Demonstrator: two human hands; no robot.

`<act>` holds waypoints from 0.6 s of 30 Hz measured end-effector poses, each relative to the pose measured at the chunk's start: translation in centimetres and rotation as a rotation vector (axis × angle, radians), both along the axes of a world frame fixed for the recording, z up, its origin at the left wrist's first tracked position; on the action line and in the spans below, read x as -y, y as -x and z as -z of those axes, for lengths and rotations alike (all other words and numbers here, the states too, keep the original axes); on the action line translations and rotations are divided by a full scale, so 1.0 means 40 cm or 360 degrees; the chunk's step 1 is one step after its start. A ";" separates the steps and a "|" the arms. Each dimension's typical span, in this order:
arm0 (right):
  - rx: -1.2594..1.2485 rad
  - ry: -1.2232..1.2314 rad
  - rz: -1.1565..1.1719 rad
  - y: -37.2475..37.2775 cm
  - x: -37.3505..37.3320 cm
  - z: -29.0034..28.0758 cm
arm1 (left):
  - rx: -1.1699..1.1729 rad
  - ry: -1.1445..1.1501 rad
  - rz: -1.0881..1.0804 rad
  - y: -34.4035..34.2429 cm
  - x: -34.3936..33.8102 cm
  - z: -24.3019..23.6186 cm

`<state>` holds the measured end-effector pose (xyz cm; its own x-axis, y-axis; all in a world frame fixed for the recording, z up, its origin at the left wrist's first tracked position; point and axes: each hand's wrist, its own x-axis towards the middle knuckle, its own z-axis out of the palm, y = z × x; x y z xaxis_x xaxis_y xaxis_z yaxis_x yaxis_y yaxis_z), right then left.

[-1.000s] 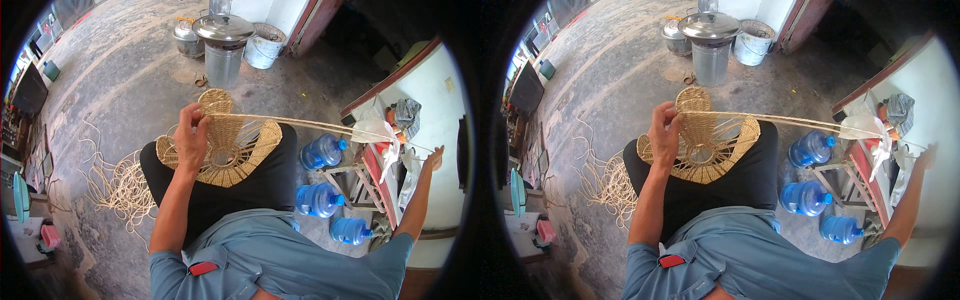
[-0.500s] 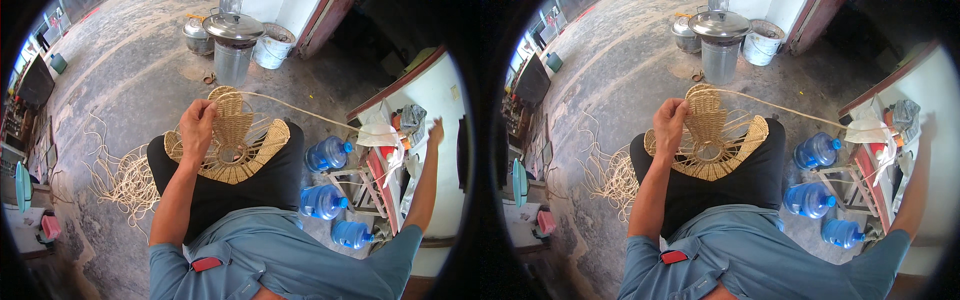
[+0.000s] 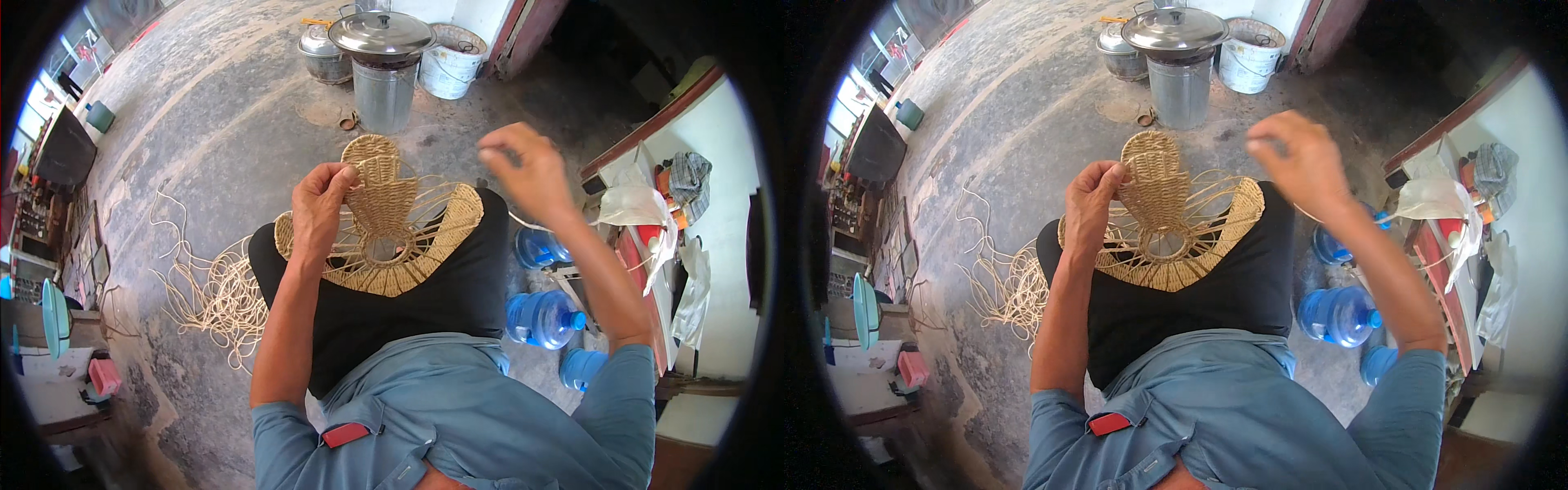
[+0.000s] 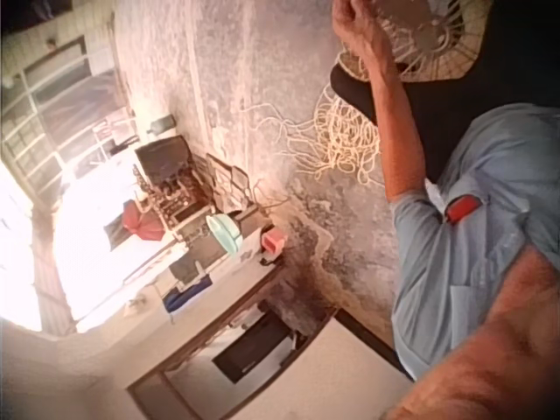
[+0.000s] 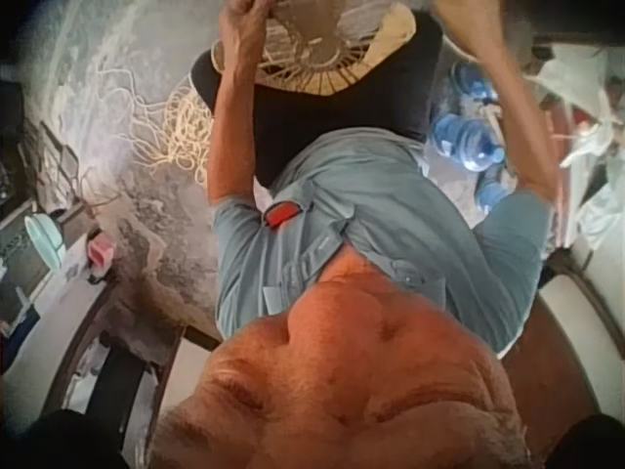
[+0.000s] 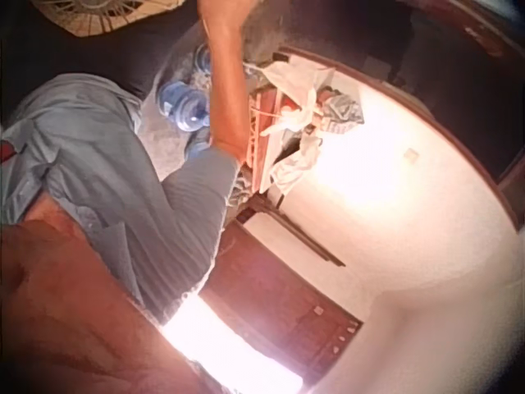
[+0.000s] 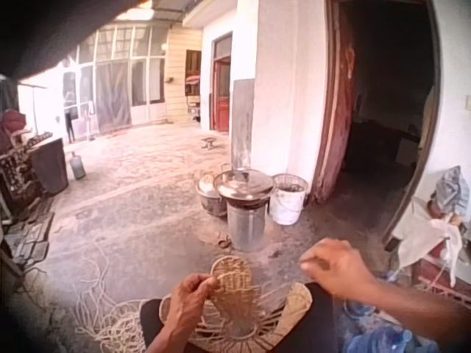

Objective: Weave a wicker basket frame using traditional handcraft techniques.

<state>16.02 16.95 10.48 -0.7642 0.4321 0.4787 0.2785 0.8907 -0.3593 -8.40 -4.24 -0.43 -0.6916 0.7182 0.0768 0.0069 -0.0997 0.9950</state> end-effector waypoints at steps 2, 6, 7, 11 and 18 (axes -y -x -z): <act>-0.0035 0.0012 -0.0150 0.050 0.079 0.040 | 0.0050 0.0025 0.0075 0.010 0.004 -0.003; -0.0133 0.0151 -0.0280 0.133 0.172 0.108 | 0.0256 0.0111 0.0281 0.028 0.005 -0.015; -0.0158 0.0136 -0.0303 0.152 0.187 0.121 | 0.0328 0.0164 0.0331 0.033 0.005 -0.017; -0.0194 0.0063 -0.0287 0.213 0.227 0.162 | 0.0509 0.0130 0.0395 0.051 0.007 -0.011; -0.0481 -0.0183 -0.0322 0.285 0.253 0.244 | 0.0667 -0.0001 0.0501 0.083 0.019 0.023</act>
<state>4.60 6.85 0.72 -0.6456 0.2174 0.7321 -0.0102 0.9561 -0.2930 -11.72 -5.01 -1.36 -0.4139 0.8962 -0.1598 -0.4223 -0.0335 0.9058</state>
